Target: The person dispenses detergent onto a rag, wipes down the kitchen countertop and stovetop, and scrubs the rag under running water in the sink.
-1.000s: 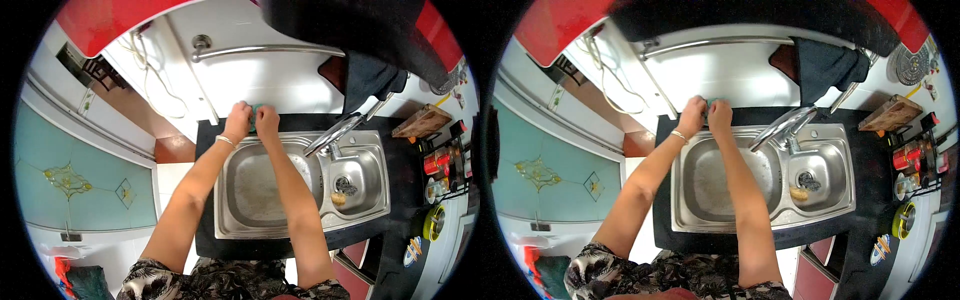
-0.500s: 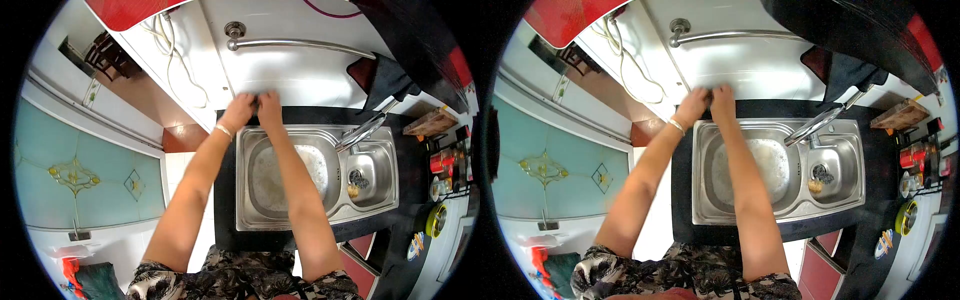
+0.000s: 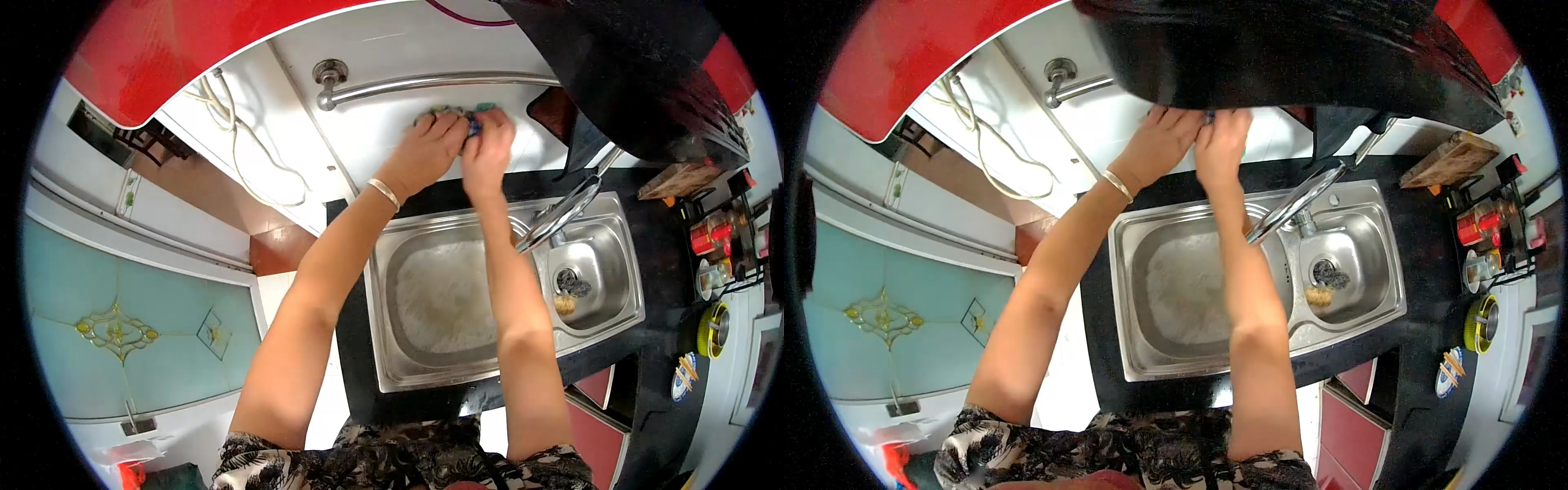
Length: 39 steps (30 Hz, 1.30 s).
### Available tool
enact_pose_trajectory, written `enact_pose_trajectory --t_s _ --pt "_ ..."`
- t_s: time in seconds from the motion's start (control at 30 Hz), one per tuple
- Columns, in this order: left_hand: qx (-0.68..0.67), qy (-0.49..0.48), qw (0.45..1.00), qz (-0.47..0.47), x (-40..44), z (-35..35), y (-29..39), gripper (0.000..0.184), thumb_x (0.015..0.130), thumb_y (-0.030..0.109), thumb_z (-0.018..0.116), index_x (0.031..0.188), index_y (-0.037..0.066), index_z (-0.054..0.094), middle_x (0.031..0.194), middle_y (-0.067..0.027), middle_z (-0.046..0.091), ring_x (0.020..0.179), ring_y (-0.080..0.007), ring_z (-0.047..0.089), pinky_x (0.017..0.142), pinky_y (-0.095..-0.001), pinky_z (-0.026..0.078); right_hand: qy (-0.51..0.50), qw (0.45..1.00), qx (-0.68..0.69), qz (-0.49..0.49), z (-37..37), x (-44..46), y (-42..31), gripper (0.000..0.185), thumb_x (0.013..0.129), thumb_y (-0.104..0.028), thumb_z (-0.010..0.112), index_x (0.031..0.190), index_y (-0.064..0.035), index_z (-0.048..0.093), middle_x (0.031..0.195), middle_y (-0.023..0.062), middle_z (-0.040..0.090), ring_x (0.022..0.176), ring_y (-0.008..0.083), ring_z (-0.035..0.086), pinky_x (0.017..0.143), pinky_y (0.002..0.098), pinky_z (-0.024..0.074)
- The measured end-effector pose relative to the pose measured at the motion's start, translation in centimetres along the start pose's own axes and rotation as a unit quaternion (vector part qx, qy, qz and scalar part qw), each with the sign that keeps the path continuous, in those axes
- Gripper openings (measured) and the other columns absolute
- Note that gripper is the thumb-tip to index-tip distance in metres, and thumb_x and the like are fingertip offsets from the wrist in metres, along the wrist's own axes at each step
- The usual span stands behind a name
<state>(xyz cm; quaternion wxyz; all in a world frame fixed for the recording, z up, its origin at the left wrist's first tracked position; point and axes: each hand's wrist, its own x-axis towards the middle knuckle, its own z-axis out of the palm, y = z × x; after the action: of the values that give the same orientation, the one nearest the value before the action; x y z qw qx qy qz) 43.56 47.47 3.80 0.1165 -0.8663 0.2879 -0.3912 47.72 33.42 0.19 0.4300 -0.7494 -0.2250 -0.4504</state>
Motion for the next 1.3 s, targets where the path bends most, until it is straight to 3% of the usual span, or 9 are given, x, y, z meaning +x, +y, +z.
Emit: enact_pose_trajectory --t_s 0.33,0.6,0.7,0.77,0.9,1.13,1.17,1.27,1.3 --pt "-0.105 -0.215 0.968 -0.070 -9.2 6.6 5.9 0.043 0.092 0.016 0.059 0.132 0.001 0.059 0.139 -0.0073 0.053 0.127 -0.0308 0.049 0.103 -0.0431 0.046 -0.265 0.952 -0.114 0.099 2.0 -14.6 2.4 0.067 0.086 0.002 0.064 0.148 -0.0031 0.040 0.148 0.0252 0.038 0.143 0.0480 0.029 0.116 0.0528 0.0303" --pt "-0.274 -0.292 0.876 -0.268 -13.9 4.0 4.6 0.038 0.076 -0.002 0.066 0.113 -0.001 0.059 0.116 -0.0219 0.059 0.109 -0.0426 0.058 0.094 -0.0476 0.051 -0.440 0.885 -0.145 0.051 3.1 -11.6 -2.9 0.039 0.074 0.000 0.073 0.112 -0.0058 0.062 0.122 0.0158 0.058 0.120 0.0367 0.050 0.093 0.0476 0.0474" --pt "-0.284 -0.329 0.869 -0.236 -17.2 1.2 3.7 0.037 0.078 0.000 0.067 0.115 0.001 0.062 0.112 -0.0201 0.061 0.106 -0.0409 0.062 0.093 -0.0477 0.052 -0.443 0.891 -0.095 -0.022 3.4 -12.3 -6.6 0.025 0.082 -0.007 0.067 0.106 -0.0057 0.063 0.123 0.0134 0.058 0.120 0.0341 0.051 0.092 0.0474 0.0478" --pt "-0.331 -0.262 0.844 -0.331 -17.1 -4.8 5.7 0.047 0.077 0.003 0.069 0.123 0.002 0.059 0.120 -0.0198 0.059 0.111 -0.0405 0.059 0.094 -0.0497 0.051 -0.457 0.887 -0.023 -0.060 3.2 -12.9 -8.8 0.022 0.084 -0.010 0.065 0.106 -0.0052 0.065 0.126 0.0124 0.058 0.122 0.0330 0.050 0.093 0.0482 0.0475" --pt "-0.160 -0.305 0.866 -0.362 -20.7 -5.1 9.9 0.059 0.074 0.004 0.073 0.131 0.002 0.055 0.133 -0.0191 0.052 0.119 -0.0398 0.052 0.096 -0.0486 0.049 -0.455 0.878 -0.043 -0.143 1.6 -16.8 -9.6 0.025 0.086 -0.017 0.064 0.109 -0.0087 0.069 0.135 0.0120 0.053 0.127 0.0331 0.047 0.095 0.0496 0.0465" --pt "-0.175 -0.301 0.873 -0.341 -13.4 2.5 16.1 0.064 0.078 0.000 0.070 0.138 0.000 0.049 0.138 -0.0256 0.049 0.125 -0.0432 0.048 0.102 -0.0499 0.044 -0.382 0.919 -0.079 -0.057 -3.4 -15.6 0.3 0.029 0.084 -0.022 0.067 0.112 -0.0157 0.070 0.142 0.0095 0.050 0.130 0.0308 0.045 0.097 0.0502 0.0466" --pt "-0.184 -0.279 0.881 -0.334 -11.8 3.3 17.1 0.063 0.076 -0.002 0.070 0.135 0.000 0.051 0.134 -0.0247 0.050 0.121 -0.0420 0.050 0.100 -0.0478 0.045 -0.261 0.964 -0.037 -0.047 -1.2 -19.5 4.2 0.027 0.085 -0.022 0.067 0.110 -0.0147 0.071 0.140 0.0101 0.051 0.127 0.0323 0.046 0.098 0.0518 0.0454" --pt "-0.363 -0.226 0.826 -0.367 -8.8 7.1 20.0 0.059 0.075 -0.004 0.069 0.132 0.000 0.053 0.127 -0.0255 0.053 0.114 -0.0420 0.053 0.098 -0.0465 0.046 -0.331 0.934 -0.135 0.015 -8.1 -14.9 6.5 0.028 0.084 -0.020 0.068 0.111 -0.0132 0.070 0.135 0.0111 0.052 0.124 0.0335 0.048 0.099 0.0511 0.0449" --pt "-0.390 -0.242 0.808 -0.370 -7.0 7.6 21.3 0.054 0.076 -0.004 0.068 0.128 -0.001 0.055 0.125 -0.0253 0.055 0.114 -0.0423 0.054 0.097 -0.0471 0.046 -0.453 0.867 -0.200 0.050 -11.1 -12.8 6.1 0.021 0.089 -0.018 0.066 0.108 -0.0104 0.067 0.139 0.0142 0.050 0.122 0.0338 0.050 0.101 0.0454 0.0457"
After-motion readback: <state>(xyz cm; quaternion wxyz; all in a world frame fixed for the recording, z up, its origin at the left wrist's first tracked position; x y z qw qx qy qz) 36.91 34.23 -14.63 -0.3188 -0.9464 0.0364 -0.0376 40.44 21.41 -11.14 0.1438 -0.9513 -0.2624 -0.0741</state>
